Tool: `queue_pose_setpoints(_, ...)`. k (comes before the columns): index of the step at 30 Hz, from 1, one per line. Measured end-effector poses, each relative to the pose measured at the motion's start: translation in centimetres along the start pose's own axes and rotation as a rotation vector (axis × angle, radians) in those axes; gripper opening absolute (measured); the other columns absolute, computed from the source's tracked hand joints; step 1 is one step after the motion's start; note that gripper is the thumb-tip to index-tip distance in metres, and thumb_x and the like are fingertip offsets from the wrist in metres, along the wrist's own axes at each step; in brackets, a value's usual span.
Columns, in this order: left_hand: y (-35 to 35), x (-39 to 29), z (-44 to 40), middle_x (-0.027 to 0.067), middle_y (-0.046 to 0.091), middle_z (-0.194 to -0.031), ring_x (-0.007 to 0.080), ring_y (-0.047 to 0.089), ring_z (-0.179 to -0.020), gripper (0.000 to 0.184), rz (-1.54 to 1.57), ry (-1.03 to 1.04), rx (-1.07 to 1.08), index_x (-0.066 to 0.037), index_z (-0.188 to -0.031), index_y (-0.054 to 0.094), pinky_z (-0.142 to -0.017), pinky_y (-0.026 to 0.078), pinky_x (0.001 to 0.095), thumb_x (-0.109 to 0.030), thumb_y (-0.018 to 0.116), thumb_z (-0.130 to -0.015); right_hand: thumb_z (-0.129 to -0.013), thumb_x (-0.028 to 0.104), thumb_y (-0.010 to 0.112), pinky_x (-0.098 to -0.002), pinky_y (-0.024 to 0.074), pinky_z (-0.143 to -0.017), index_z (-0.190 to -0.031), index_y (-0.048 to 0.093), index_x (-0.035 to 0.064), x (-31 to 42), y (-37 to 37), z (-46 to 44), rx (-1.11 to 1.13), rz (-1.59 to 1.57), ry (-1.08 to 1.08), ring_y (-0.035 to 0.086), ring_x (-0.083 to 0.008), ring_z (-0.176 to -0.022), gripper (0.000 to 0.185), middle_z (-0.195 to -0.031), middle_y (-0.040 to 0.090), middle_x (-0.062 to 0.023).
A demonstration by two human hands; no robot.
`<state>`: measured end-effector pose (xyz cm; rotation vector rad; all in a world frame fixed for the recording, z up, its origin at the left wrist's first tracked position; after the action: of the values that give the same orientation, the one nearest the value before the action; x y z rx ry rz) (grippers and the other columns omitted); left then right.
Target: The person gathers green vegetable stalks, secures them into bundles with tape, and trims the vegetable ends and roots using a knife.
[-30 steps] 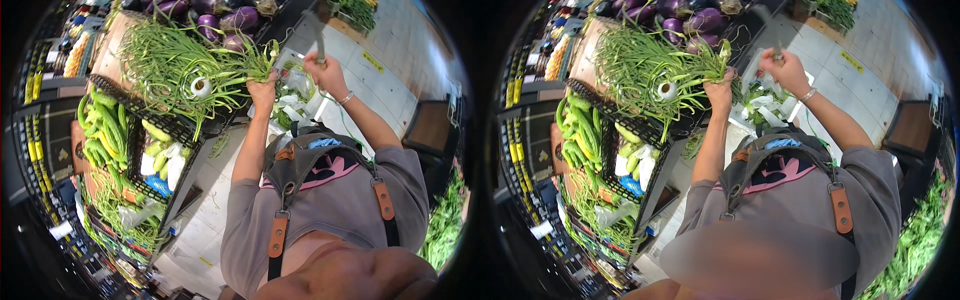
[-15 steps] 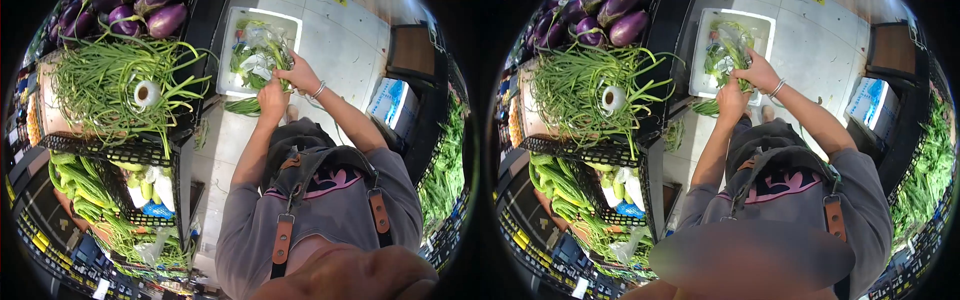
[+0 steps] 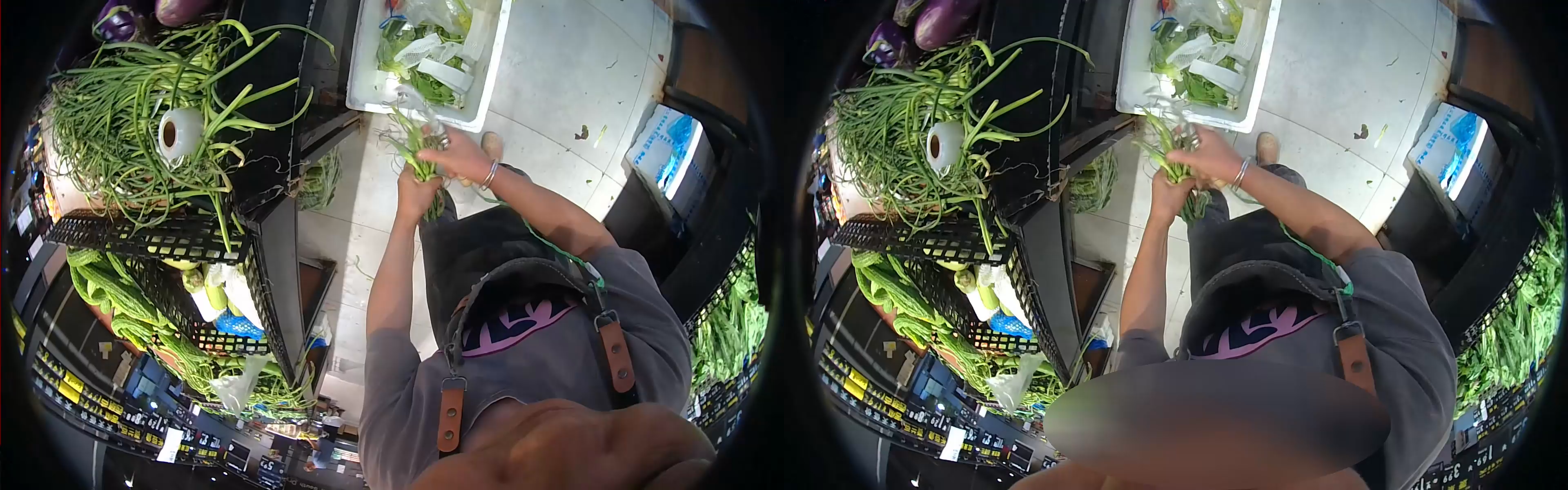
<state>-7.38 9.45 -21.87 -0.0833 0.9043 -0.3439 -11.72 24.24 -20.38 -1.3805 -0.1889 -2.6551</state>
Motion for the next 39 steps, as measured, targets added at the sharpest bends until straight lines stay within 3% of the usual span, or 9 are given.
queue_pose_setpoints(2, -1.3, 1.1, -2.6, 0.0115, 0.064, -0.081, 0.0197, 0.063, -0.076, 0.033, -0.088, -0.106, -0.009, 0.003, -0.098, 0.055, -0.067, 0.049, 0.0304, -0.004, 0.065, -0.067, -0.079, 0.033, 0.067, -0.0241, 0.0366, -0.035, -0.116, 0.05, 0.0056, -2.7, -0.9, -0.9, -0.142, -0.106, 0.165, 0.045, -0.0068, -0.042, 0.049, -0.085, 0.062, -0.004)
queue_pose_setpoints(4, -2.4, 4.3, -6.4, 0.0202, 0.065, -0.081, 0.0335, 0.064, -0.078, 0.039, -0.317, -0.122, -0.068, 0.004, -0.102, 0.052, -0.071, 0.049, 0.0401, -0.013, 0.063, -0.069, -0.086, 0.033, 0.057, -0.0249, 0.0392, -0.04, -0.11, 0.052, 0.0041, -4.5, -3.3, -1.8, -0.355, -0.033, 0.171, 0.046, -0.0092, -0.043, 0.038, -0.08, 0.06, -0.0048)
queue_pose_setpoints(6, -2.5, 4.0, -8.7, 0.0207, 0.065, -0.082, 0.0361, 0.063, -0.079, 0.038, -0.505, -0.07, -0.059, 0.003, -0.101, 0.053, -0.072, 0.048, 0.043, -0.015, 0.063, -0.069, -0.091, 0.046, 0.038, -0.0343, 0.0442, -0.053, -0.096, 0.055, 0.0044, -10.7, -5.9, -3.2, -0.543, 0.394, -0.1, 0.055, -0.0228, -0.051, 0.046, -0.065, 0.06, -0.0093)
queue_pose_setpoints(9, -1.6, 6.6, -12.2, 0.0221, 0.064, -0.084, 0.0405, 0.062, -0.08, 0.035, -0.791, -0.007, 0.009, 0.0, -0.098, 0.052, -0.072, 0.048, 0.0472, -0.019, 0.062, -0.071, -0.094, 0.04, 0.029, -0.0372, 0.0431, -0.057, -0.087, 0.055, 0.0042, -13.3, -7.0, -1.8, -0.593, 0.298, 0.096, 0.055, -0.0282, -0.053, 0.045, -0.061, 0.058, -0.0105)
queue_pose_setpoints(16, 2.1, 17.7, -20.8, 0.0204, 0.064, -0.075, 0.0363, 0.064, -0.071, 0.027, -1.178, 0.295, 0.136, -0.002, -0.099, 0.052, -0.064, 0.05, 0.0461, -0.011, 0.055, -0.074, -0.092, 0.028, 0.044, -0.0417, 0.0429, -0.057, -0.086, 0.055, 0.0053, -23.3, -1.8, -4.0, -0.613, 0.36, -0.001, 0.056, -0.0343, -0.06, 0.026, -0.061, 0.055, -0.0145)
queue_pose_setpoints(25, 1.9, 23.9, -22.7, 0.0156, 0.064, -0.073, 0.0318, 0.064, -0.064, 0.024, -1.319, 0.359, 0.139, -0.005, -0.097, 0.05, -0.057, 0.051, 0.0411, -0.008, 0.056, -0.074, -0.084, 0.038, 0.06, -0.0416, 0.0432, -0.055, -0.096, 0.055, 0.0055, -28.7, 1.0, -10.3, -0.285, 0.361, -0.124, 0.056, -0.037, -0.062, 0.035, -0.06, 0.053, -0.0164)
queue_pose_setpoints(27, 2.0, 24.2, -22.8, 0.0162, 0.063, -0.072, 0.0326, 0.064, -0.064, 0.022, -1.266, 0.412, 0.107, -0.005, -0.094, 0.052, -0.057, 0.051, 0.0414, -0.01, 0.057, -0.073, -0.084, 0.039, 0.059, -0.0418, 0.044, -0.056, -0.103, 0.054, 0.0059, -28.7, 1.3, -11.4, -0.225, 0.36, -0.112, 0.057, -0.0374, -0.064, 0.038, -0.063, 0.055, -0.0174)
queue_pose_setpoints(29, 1.9, 24.5, -22.8, 0.0165, 0.063, -0.072, 0.0327, 0.064, -0.063, 0.018, -1.233, 0.467, 0.101, -0.004, -0.089, 0.055, -0.057, 0.05, 0.0416, -0.01, 0.057, -0.072, -0.087, 0.033, 0.055, -0.041, 0.0433, -0.057, -0.111, 0.052, 0.0044, -29.1, 2.3, -12.7, -0.165, 0.443, -0.495, 0.055, -0.0379, -0.062, 0.038, -0.068, 0.056, -0.0179)
queue_pose_setpoints(39, 1.8, 24.8, -23.4, 0.02, 0.063, -0.07, 0.0374, 0.062, -0.068, 0.041, -1.307, 0.473, 0.179, 0.0, -0.104, 0.05, -0.061, 0.049, 0.0448, -0.017, 0.064, -0.07, -0.092, 0.029, 0.046, -0.0464, 0.0403, -0.057, -0.091, 0.052, 0.0046, -34.9, 0.5, -11.5, -0.368, 0.42, -0.264, 0.055, -0.0399, -0.066, 0.025, -0.066, 0.055, -0.0201)
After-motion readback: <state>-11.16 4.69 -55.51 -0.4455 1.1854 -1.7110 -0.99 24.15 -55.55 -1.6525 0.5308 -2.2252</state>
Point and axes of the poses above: each hand's wrist, its own z-axis away from the middle knuckle, its own y-axis out of the palm, x = y × z, the point moved 2 cm from there along -z, towards the middle knuckle
